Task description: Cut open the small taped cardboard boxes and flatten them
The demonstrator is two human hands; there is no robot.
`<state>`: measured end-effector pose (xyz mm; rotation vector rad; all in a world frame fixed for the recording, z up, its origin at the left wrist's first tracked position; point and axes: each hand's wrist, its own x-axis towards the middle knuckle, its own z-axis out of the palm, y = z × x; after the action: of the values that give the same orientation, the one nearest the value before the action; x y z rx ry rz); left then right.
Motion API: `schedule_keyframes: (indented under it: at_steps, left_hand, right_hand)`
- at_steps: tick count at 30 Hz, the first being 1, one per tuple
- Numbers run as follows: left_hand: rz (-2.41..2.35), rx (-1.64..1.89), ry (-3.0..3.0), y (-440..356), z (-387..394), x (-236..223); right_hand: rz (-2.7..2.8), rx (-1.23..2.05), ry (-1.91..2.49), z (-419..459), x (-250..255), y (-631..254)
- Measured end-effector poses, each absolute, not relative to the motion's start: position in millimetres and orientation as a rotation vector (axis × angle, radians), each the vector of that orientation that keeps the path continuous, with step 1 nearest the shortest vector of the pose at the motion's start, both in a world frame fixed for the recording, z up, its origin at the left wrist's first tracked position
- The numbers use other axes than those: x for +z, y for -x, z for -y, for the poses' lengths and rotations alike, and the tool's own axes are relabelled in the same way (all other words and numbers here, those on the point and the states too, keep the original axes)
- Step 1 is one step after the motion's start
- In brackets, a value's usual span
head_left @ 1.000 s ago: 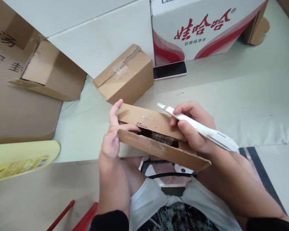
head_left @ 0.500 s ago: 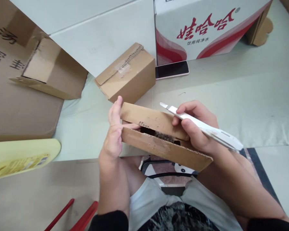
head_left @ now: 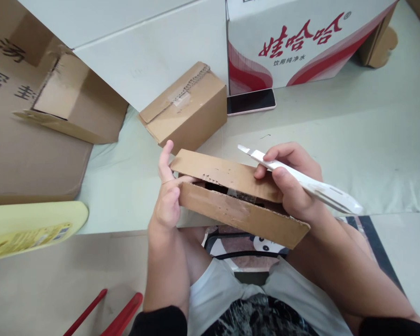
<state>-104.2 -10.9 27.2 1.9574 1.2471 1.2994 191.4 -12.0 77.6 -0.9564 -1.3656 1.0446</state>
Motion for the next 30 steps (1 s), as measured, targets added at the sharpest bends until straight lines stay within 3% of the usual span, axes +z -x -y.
schedule_keyframes:
  at_steps: [17, 25, 30]
  left_hand:
    - [-0.867, 1.458, -1.653, 91, 5, 38]
    - [-1.024, 1.484, -1.635, 84, 6, 42]
    - [-0.854, 1.548, -1.547, 78, 7, 42]
  right_hand:
    - [1.286, 1.043, 0.953, 12, 77, -195]
    - [1.290, 1.039, 1.011, 12, 77, -195]
    - [1.286, 1.038, 0.975, 11, 77, -194]
